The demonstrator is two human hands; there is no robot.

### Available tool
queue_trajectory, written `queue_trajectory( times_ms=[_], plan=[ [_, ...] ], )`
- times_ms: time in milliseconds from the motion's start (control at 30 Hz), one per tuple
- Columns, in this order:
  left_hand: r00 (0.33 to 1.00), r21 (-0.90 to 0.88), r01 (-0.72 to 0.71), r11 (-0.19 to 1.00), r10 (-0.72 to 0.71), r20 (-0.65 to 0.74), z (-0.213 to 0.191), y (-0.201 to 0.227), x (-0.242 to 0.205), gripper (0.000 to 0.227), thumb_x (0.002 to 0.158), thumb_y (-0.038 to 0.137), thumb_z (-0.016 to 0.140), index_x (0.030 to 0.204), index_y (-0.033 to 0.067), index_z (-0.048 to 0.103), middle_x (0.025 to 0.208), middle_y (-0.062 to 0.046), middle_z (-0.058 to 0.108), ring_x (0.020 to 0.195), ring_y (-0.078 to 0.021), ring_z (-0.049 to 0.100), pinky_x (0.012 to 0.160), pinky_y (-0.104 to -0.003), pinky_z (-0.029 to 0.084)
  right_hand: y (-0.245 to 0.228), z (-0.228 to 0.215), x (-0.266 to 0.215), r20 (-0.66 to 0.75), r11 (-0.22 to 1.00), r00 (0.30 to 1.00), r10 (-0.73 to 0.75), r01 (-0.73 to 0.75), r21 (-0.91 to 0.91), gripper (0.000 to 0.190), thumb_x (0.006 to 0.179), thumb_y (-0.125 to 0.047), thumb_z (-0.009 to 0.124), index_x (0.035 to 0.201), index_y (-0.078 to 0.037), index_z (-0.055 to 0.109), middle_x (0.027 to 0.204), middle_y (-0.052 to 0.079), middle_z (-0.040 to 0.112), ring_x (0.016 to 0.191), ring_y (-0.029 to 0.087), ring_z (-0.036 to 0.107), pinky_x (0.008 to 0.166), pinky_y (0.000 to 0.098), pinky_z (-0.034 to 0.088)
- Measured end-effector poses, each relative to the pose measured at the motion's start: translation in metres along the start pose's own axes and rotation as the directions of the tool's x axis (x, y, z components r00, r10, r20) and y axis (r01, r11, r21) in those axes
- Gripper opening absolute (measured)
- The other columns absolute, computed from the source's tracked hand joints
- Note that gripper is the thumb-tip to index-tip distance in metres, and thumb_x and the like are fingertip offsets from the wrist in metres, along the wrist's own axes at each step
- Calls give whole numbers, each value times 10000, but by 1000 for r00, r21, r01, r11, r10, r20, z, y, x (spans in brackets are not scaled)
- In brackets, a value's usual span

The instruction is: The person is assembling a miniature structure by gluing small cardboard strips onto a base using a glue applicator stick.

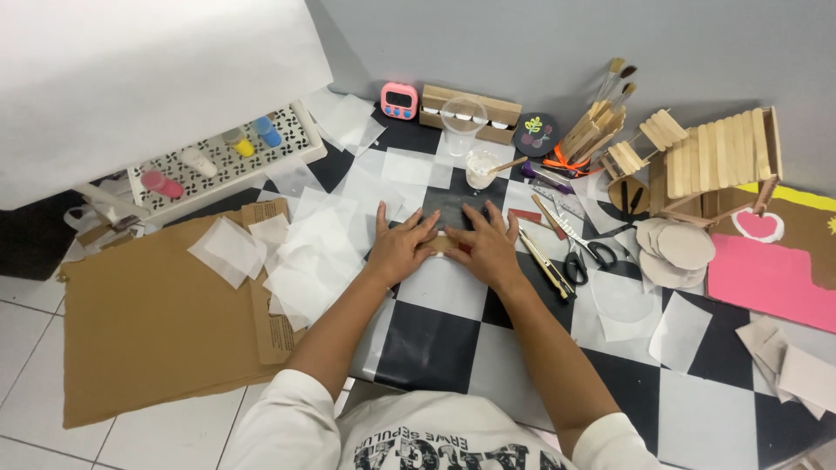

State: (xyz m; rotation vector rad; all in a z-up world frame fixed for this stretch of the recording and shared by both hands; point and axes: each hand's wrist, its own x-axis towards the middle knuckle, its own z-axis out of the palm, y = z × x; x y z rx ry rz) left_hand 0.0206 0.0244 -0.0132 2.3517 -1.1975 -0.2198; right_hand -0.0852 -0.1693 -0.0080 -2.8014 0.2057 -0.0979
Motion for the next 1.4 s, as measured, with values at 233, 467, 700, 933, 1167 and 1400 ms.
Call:
queue_trajectory(
  times_ms=[233, 467, 700, 933, 1167, 1400],
  plan=[
    [993, -166, 86, 982, -71, 90, -16, -13, 1, 527, 1050, 378, 515, 1555, 289, 396, 1365, 34, 655, 1504, -243, 337, 1147, -729, -154, 12, 11, 2, -2, 999, 1000, -8, 8, -32, 460, 866, -594, 710, 1283, -399, 717, 1596, 13, 481, 1561, 407, 173, 1142, 648, -63],
    [977, -88, 111, 990, -92, 192, -32, 0, -5, 661, 908, 362, 712, 1513, 338, 447, 1371, 132, 644, 1547, -230, 225, 1127, -751, -188, 14, 17, 0, -31, 998, 1000, 1, 1, 56, 450, 874, -580, 715, 1290, -407, 707, 1600, 8, 476, 1561, 401, 170, 1153, 646, -74],
    [959, -128, 165, 978, -129, 251, -45, 2, -8, 598, 946, 199, 663, 1499, 323, 473, 1352, 152, 656, 1562, -232, 156, 1110, -762, -215, 16, 17, 2, -21, 999, 1000, 8, -7, 51, 445, 887, -579, 705, 1298, -408, 704, 1605, 3, 473, 1566, 398, 159, 1151, 653, -80],
    [975, -77, 129, 989, -113, 191, -37, 3, -5, 547, 913, 205, 674, 1437, 308, 553, 1313, 139, 683, 1552, -224, 209, 1121, -759, -201, 15, 18, 2, -15, 998, 1000, 17, -16, 56, 435, 895, -574, 694, 1306, -432, 690, 1609, -18, 465, 1573, 382, 147, 1157, 647, -93],
    [981, 63, -99, 993, 108, -159, 10, 50, -7, 639, 974, 535, 489, 1380, 49, 570, 1482, -188, 502, 1453, -351, 390, 1220, -611, 97, 9, 13, -2, -25, 1000, 1000, 10, -11, -21, 417, 916, -606, 643, 1288, -427, 698, 1605, -27, 468, 1569, 373, 163, 1174, 640, -49],
    [997, 127, -21, 992, 12, 72, 20, 65, -17, 1245, 776, 865, 469, 1534, -98, 252, 1611, -304, 270, 1536, -412, 176, 1263, -512, 78, 0, 15, -12, 32, 974, 999, 33, -25, -225, 447, 1025, -561, 452, 1443, -440, 553, 1636, -75, 401, 1582, 317, 123, 1165, 646, -10]
  ],
)
